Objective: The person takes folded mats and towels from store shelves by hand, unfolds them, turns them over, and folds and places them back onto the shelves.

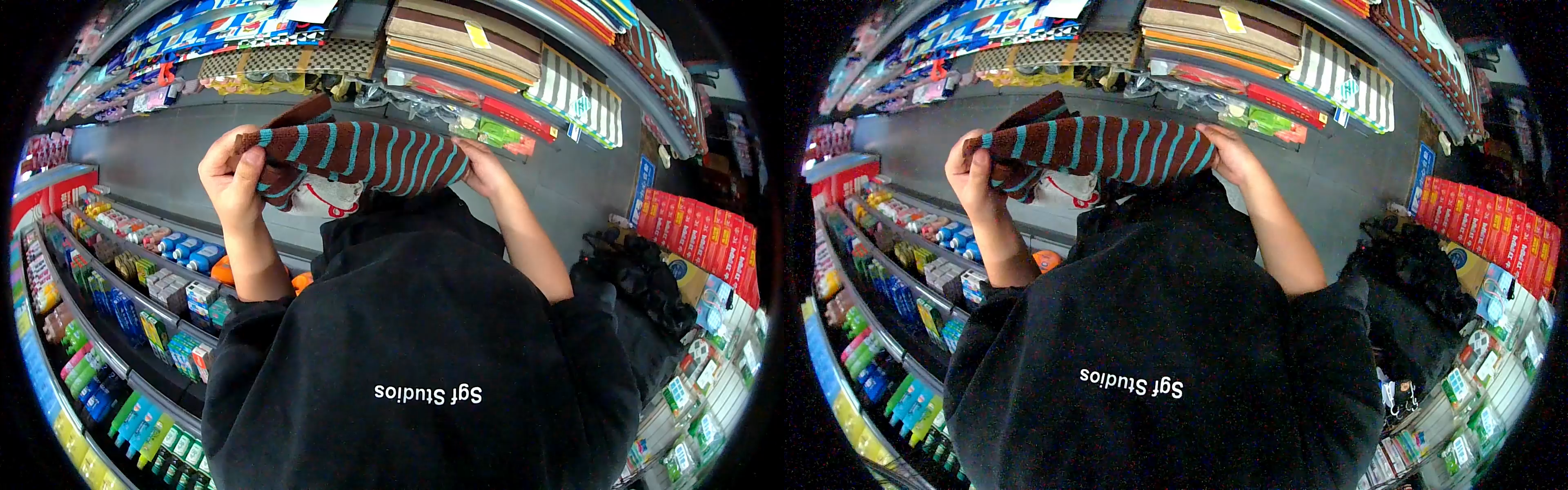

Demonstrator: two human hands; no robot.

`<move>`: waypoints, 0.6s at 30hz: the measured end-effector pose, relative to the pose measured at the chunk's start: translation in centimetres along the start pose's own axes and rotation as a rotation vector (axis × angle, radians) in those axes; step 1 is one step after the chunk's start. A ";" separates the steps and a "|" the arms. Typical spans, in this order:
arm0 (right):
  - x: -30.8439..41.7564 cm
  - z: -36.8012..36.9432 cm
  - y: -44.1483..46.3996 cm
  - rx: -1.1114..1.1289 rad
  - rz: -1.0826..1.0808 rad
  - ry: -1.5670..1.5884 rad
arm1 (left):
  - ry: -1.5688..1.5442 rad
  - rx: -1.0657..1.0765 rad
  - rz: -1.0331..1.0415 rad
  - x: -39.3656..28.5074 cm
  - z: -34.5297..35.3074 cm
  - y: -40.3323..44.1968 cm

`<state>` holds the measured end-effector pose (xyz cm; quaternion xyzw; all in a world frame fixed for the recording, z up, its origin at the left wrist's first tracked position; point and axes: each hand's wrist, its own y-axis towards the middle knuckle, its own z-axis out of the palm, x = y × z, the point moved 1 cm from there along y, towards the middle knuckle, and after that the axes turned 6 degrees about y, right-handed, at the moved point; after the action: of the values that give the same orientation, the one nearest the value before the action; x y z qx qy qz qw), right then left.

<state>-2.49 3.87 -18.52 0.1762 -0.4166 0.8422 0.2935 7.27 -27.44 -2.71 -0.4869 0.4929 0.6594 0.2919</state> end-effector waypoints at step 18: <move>2.3 -2.2 1.7 -0.345 -0.498 -0.580 | -0.140 0.204 -0.304 1.9 7.1 0.3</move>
<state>-5.40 5.60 -19.57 0.4495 -0.5617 0.5788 0.3840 3.84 -21.12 -4.09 -0.4767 0.4564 0.5865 0.4695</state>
